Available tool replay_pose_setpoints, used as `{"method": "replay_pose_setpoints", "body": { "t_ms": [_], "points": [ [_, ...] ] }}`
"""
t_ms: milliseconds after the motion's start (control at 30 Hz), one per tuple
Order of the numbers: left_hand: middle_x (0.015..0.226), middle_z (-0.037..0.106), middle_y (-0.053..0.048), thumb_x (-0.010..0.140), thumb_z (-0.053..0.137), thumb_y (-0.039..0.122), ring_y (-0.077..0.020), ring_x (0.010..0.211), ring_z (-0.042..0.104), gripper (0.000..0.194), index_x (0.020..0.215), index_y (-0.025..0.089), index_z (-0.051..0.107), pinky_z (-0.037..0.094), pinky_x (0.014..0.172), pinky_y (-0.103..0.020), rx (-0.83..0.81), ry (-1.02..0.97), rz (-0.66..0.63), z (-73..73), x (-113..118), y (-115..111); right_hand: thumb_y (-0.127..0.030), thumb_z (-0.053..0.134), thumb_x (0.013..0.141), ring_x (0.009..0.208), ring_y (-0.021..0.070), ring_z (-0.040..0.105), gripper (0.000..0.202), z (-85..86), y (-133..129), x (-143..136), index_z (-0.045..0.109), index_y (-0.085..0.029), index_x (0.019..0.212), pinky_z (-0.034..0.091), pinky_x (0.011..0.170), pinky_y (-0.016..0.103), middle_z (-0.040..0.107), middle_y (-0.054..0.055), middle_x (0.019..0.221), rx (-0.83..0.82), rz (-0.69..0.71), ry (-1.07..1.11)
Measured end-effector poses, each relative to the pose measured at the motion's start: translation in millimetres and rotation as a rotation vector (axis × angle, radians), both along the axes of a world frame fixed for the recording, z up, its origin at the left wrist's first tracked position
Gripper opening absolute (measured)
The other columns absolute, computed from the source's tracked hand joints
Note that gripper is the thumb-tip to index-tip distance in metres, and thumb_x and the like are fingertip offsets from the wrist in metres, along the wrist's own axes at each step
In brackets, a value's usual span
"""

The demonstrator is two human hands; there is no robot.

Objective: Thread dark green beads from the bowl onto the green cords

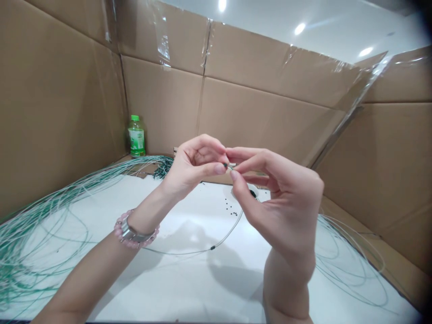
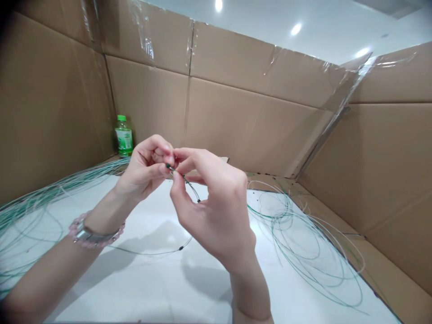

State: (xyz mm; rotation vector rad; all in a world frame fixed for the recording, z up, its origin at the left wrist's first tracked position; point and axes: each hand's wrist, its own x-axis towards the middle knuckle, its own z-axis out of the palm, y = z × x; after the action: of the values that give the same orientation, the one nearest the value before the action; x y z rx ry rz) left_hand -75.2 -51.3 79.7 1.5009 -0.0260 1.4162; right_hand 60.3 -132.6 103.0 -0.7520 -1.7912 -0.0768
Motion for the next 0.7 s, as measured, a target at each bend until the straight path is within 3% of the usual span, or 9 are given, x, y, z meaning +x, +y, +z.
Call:
{"method": "replay_pose_setpoints", "body": {
  "t_ms": [333, 700],
  "points": [
    [0.069, 0.067, 0.002, 0.061, 0.079, 0.027, -0.0115, 0.065, 0.066, 0.026, 0.08, 0.02, 0.063, 0.057, 0.062, -0.021, 0.085, 0.128, 0.169, 0.4, -7.1, 0.3, -0.008, 0.055, 0.075, 0.082, 0.0146, 0.066, 0.016, 2.3, -2.9, 0.7, 0.057, -0.023, 0.071, 0.061, 0.064, 0.025, 0.068, -0.001, 0.091, -0.057, 0.001, -0.023],
    [0.071, 0.068, 0.001, 0.062, 0.078, 0.02, -0.0107, 0.065, 0.066, 0.023, 0.08, 0.018, 0.064, 0.056, 0.058, -0.017, 0.131, 0.136, 0.199, 1.0, -8.9, -1.3, -0.005, 0.055, 0.074, 0.083, 0.0144, 0.066, 0.019, 2.1, -2.6, 1.9, 0.056, -0.024, 0.072, 0.061, 0.063, 0.024, 0.068, -0.002, 0.091, -0.042, 0.006, -0.052]
  ]
}}
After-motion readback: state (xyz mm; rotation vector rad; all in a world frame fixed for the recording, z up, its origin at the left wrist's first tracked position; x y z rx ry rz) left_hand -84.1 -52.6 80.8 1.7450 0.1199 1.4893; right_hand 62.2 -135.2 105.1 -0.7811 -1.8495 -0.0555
